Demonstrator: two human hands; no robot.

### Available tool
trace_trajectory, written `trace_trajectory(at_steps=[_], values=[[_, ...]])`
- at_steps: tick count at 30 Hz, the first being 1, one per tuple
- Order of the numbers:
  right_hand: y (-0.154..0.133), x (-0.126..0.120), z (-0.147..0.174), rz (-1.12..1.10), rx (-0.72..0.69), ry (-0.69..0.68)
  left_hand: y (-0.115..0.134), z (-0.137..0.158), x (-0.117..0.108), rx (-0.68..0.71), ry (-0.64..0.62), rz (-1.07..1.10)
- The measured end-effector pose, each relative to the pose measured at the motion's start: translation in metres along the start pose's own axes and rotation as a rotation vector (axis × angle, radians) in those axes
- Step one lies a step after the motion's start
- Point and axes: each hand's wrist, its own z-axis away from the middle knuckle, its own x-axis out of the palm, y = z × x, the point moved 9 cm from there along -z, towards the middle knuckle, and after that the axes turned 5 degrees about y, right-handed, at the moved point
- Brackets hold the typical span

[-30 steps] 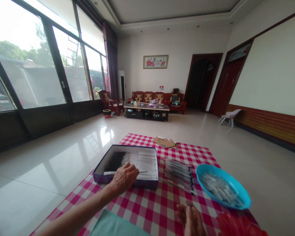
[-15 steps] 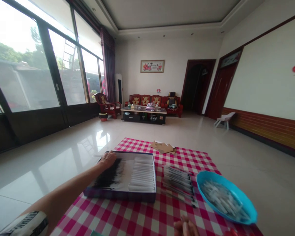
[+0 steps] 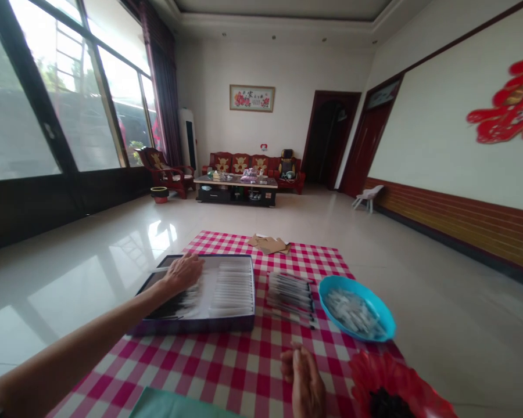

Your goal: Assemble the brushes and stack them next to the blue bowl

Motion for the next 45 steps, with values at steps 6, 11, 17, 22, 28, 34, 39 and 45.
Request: trace_trajectory(at_steps=[6, 11, 17, 22, 28, 34, 39, 45], values=[[-0.001, 0.002, 0.002, -0.026, -0.012, -0.004, 0.151, 0.095, -0.019, 0.374, 0.129, 0.289], [-0.008, -0.006, 0.001, 0.072, -0.077, 0.103, 0.210, 0.136, 0.032, 0.405, 0.192, 0.451], [-0.017, -0.004, -0.001, 0.217, -0.203, 0.108, 0.206, 0.136, 0.045, 0.419, 0.262, 0.506], [-0.022, 0.004, -0.006, 0.282, -0.211, 0.034, 0.197, 0.138, 0.037, 0.381, 0.291, 0.523], [-0.027, 0.009, -0.010, 0.311, -0.203, -0.012, 0.195, 0.138, 0.039, 0.376, 0.338, 0.648], [-0.041, 0.036, 0.015, 0.226, -0.219, -0.217, 0.197, 0.138, 0.036, 0.384, 0.309, 0.649], [-0.032, 0.039, 0.022, 0.161, -0.175, -0.179, 0.201, 0.138, 0.039, 0.400, 0.271, 0.605], [-0.020, 0.033, 0.021, 0.044, -0.089, -0.142, 0.203, 0.138, 0.039, 0.399, 0.267, 0.651]])
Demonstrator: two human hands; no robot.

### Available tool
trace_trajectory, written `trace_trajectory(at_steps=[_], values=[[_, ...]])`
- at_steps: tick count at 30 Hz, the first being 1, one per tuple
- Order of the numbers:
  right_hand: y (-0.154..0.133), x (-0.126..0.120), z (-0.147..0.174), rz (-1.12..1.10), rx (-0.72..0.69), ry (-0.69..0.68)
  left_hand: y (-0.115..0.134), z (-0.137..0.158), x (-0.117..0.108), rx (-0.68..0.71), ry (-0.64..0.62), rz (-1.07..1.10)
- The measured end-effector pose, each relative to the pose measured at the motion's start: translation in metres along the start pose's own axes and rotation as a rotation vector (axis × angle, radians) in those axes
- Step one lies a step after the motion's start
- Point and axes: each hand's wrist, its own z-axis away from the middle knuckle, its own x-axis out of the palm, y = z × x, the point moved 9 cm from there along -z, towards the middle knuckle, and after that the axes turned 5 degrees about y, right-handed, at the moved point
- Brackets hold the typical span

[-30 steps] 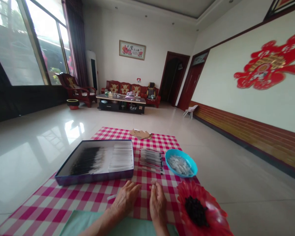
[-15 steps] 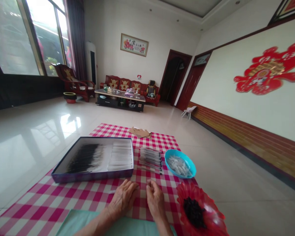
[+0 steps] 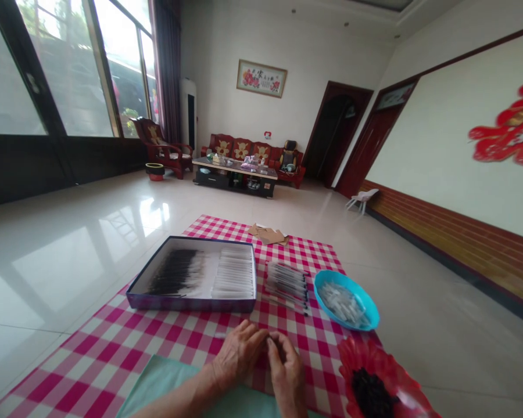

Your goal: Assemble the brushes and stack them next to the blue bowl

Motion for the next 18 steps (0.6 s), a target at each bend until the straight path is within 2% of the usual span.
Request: trace_trajectory(at_steps=[4, 7, 9, 12, 15, 18], values=[[0.000, 0.005, 0.008, -0.150, 0.067, -0.089, 0.004, -0.006, -0.033, -0.042, 0.144, 0.261], [0.006, 0.016, 0.014, -0.244, 0.152, -0.207, -0.013, -0.012, -0.060, -0.242, 0.290, 0.591], [0.013, 0.019, 0.015, -0.236, 0.196, -0.232, -0.025, -0.015, -0.067, -0.360, 0.359, 0.802], [0.017, 0.018, 0.013, -0.175, 0.196, -0.217, -0.038, -0.017, -0.064, -0.444, 0.425, 1.016], [0.020, 0.012, 0.010, -0.205, 0.218, -0.170, -0.045, -0.015, -0.056, -0.465, 0.407, 1.022], [0.026, -0.003, 0.004, -0.307, 0.282, -0.036, -0.046, -0.012, -0.061, -0.402, 0.387, 0.712]])
